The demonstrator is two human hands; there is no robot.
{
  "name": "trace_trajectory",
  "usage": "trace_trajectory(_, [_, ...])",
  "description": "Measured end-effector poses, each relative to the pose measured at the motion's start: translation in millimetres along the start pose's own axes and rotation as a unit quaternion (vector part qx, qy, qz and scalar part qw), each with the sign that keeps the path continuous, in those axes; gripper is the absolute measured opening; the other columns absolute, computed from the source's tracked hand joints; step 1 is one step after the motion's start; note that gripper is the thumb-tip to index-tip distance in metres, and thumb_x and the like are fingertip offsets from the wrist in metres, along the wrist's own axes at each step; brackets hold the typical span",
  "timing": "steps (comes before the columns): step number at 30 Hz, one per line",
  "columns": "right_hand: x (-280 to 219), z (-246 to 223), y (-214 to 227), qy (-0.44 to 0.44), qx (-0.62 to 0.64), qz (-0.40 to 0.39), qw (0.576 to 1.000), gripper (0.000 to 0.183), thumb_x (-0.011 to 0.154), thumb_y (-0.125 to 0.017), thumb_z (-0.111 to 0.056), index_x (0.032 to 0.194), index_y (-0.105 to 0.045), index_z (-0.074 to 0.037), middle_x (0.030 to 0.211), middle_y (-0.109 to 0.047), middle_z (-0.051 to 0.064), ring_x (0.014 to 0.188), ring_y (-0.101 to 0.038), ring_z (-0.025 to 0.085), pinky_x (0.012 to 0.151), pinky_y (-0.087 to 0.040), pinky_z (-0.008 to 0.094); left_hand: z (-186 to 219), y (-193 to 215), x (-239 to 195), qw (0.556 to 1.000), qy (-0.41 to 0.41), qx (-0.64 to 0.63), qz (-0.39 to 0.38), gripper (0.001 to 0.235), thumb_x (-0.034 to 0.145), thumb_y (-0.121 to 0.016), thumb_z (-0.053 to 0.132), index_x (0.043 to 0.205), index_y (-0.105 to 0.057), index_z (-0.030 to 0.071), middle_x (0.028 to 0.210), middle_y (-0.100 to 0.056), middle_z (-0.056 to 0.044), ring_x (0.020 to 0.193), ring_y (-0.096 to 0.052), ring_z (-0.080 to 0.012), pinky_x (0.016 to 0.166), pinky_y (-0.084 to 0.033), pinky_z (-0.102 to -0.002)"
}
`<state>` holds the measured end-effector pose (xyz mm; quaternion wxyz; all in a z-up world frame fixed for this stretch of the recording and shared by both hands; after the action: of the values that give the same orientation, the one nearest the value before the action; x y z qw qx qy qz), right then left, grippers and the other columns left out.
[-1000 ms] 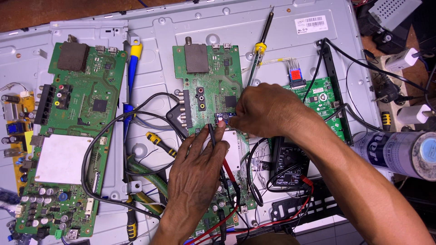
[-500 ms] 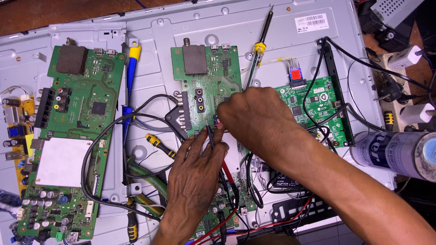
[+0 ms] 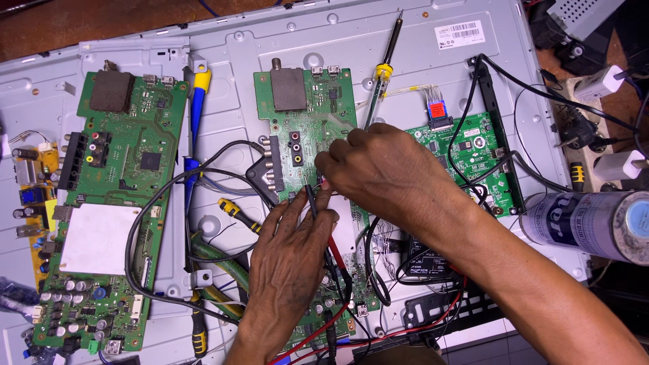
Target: The person uses a multimeter to test various points on several green circuit boards laid out on a workbench. They move the multimeter probes between different components and connectors on the boards, checking electrical readings displayed on the multimeter's screen.
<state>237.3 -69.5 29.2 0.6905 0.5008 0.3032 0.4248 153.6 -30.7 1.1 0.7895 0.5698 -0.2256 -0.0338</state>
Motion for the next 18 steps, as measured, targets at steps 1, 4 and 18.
trace_trajectory(1, [-1.8,1.0,0.8,0.000,0.000,0.001,1.000,0.010,0.092,-0.066,-0.013,0.086,-0.064,-0.021,0.077,-0.068,-0.003,0.067,-0.068,0.023,0.056,-0.053,0.037,-0.5,-0.6,-0.4,1.000,-0.001,0.001,0.000,0.024,0.089,-0.053,-0.001,0.108,-0.058,0.013,0.147,-0.064,-0.006,0.131,-0.061,-0.0339,0.110,-0.044,-0.045])
trace_trajectory(4, [-8.9,6.8,5.7,-0.013,-0.023,-0.003,1.000,0.013,0.090,-0.064,-0.007,0.092,-0.062,-0.020,0.076,-0.068,-0.001,0.065,-0.069,0.023,0.052,-0.053,0.036,-1.0,-2.2,-1.2,1.000,-0.002,-0.003,-0.001,0.036,0.081,-0.053,-0.004,0.113,-0.059,0.013,0.151,-0.060,-0.004,0.131,-0.061,-0.0338,0.109,-0.044,-0.046])
trace_trajectory(18, [-86.8,-36.6,72.1,-0.057,0.395,0.140,0.906,0.029,0.100,-0.057,-0.025,0.124,-0.062,-0.009,0.098,-0.068,0.010,0.077,-0.067,0.030,0.063,-0.055,0.042,20.5,42.8,-6.1,0.999,-0.028,-0.023,0.032,0.030,0.104,-0.045,0.009,0.126,-0.065,0.010,0.151,-0.057,-0.007,0.139,-0.056,-0.0262,0.117,-0.036,-0.044])
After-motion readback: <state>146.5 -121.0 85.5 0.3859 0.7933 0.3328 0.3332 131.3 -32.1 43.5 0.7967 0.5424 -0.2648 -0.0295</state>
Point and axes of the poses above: each hand's wrist, its own x-axis towards the middle knuckle, its own y-axis out of the back of the hand, z = x × y, the point moved 10 cm from there along x, towards the middle knuckle
